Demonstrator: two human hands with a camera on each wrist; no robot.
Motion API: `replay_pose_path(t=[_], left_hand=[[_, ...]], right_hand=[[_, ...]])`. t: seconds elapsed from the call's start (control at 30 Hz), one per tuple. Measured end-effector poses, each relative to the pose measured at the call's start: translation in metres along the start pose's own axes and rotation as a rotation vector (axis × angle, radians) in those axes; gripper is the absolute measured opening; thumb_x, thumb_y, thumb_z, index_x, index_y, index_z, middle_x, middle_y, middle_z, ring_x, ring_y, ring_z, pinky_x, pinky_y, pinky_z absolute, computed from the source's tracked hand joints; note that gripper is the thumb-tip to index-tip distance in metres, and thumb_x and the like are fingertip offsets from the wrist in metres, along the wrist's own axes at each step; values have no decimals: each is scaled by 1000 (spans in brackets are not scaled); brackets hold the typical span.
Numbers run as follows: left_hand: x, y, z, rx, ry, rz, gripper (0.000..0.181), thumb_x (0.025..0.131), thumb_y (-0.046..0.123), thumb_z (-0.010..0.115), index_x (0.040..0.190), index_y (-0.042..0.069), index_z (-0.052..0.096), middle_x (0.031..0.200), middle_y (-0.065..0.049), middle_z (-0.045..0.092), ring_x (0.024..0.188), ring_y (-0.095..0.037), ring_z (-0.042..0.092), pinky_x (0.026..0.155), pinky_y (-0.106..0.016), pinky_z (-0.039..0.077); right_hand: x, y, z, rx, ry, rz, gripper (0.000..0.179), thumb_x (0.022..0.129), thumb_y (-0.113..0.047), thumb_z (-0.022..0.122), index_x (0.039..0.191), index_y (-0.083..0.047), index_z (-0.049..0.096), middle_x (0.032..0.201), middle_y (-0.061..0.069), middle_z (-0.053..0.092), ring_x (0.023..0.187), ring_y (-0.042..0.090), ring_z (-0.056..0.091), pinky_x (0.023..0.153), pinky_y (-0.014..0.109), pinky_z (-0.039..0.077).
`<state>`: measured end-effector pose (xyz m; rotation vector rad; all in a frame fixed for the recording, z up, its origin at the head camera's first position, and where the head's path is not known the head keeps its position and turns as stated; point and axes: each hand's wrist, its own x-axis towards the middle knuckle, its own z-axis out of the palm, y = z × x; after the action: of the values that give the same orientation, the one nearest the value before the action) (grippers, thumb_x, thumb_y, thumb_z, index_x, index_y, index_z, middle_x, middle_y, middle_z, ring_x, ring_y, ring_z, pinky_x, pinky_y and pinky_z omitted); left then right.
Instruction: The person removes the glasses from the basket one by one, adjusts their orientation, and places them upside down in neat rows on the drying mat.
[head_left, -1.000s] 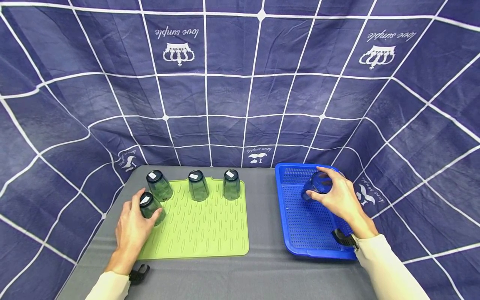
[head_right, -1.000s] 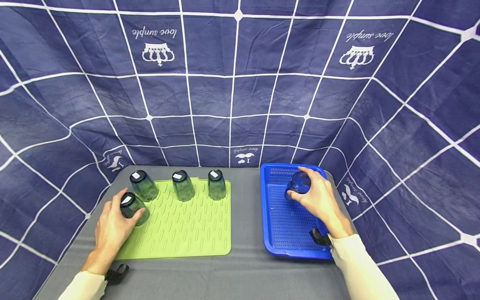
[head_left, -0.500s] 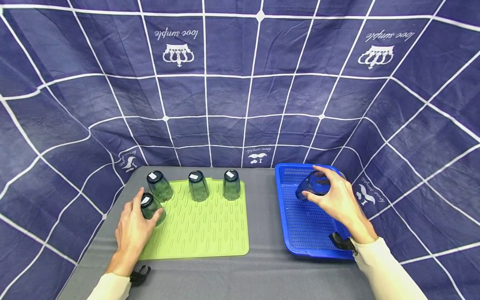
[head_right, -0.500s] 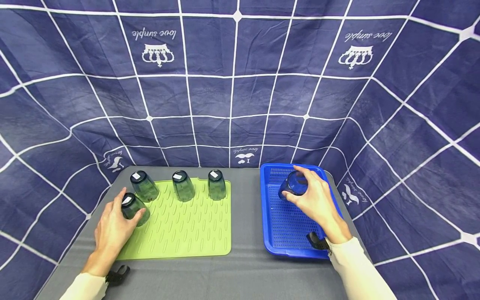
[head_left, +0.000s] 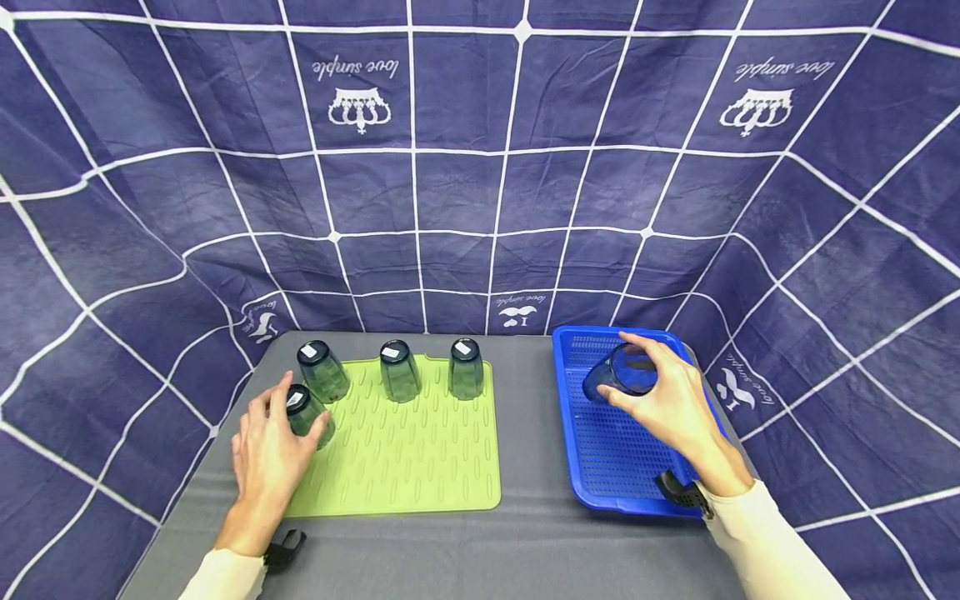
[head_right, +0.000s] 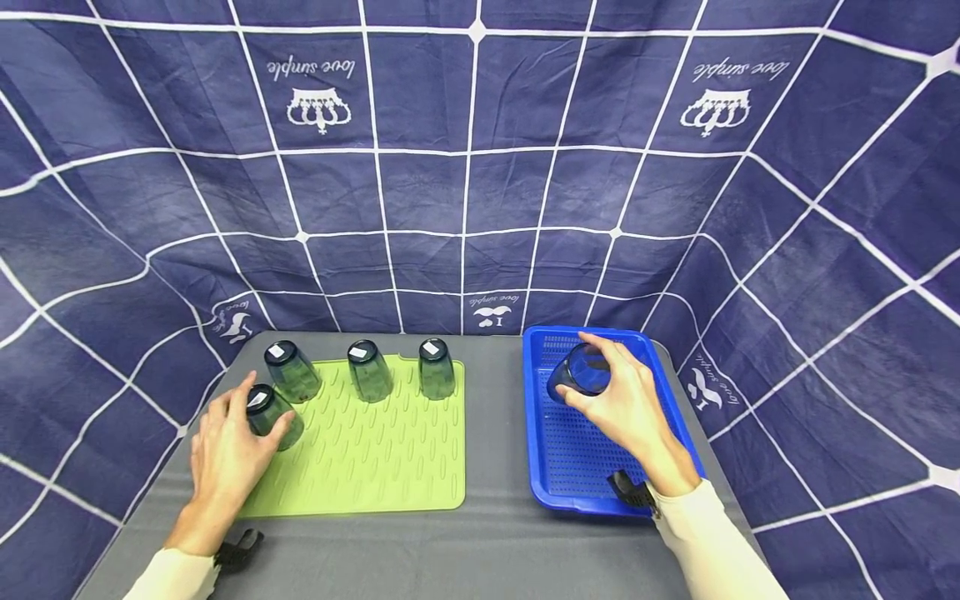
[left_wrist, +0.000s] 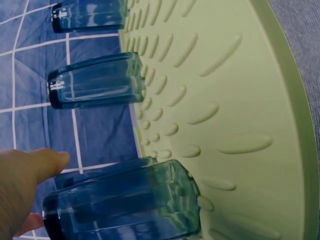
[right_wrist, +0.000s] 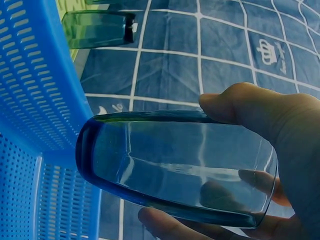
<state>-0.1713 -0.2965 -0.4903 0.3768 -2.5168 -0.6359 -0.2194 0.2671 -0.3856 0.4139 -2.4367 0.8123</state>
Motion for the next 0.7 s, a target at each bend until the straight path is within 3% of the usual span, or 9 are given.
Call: replay_pose_path(t=[0.37, 0.7], left_hand=[[-2, 12, -1, -29, 41, 38, 91, 94, 35, 96, 174, 23, 54, 164, -27, 60, 140, -61, 57, 108, -79, 42], [-4, 30, -10, -94, 95, 113, 83, 93, 32, 97, 167, 22, 62, 161, -24, 63, 136, -59, 60, 111, -78, 42]], right_hand=[[-6, -13, 2, 26, -11, -10, 85, 75, -23, 110, 152, -14, 75, 126, 11, 85, 116, 37, 83, 100, 37, 54], [-10, -24, 11, 55, -17, -10, 83, 74, -24, 111, 150, -16, 77, 127, 8, 86, 120, 35, 82, 103, 32, 53]])
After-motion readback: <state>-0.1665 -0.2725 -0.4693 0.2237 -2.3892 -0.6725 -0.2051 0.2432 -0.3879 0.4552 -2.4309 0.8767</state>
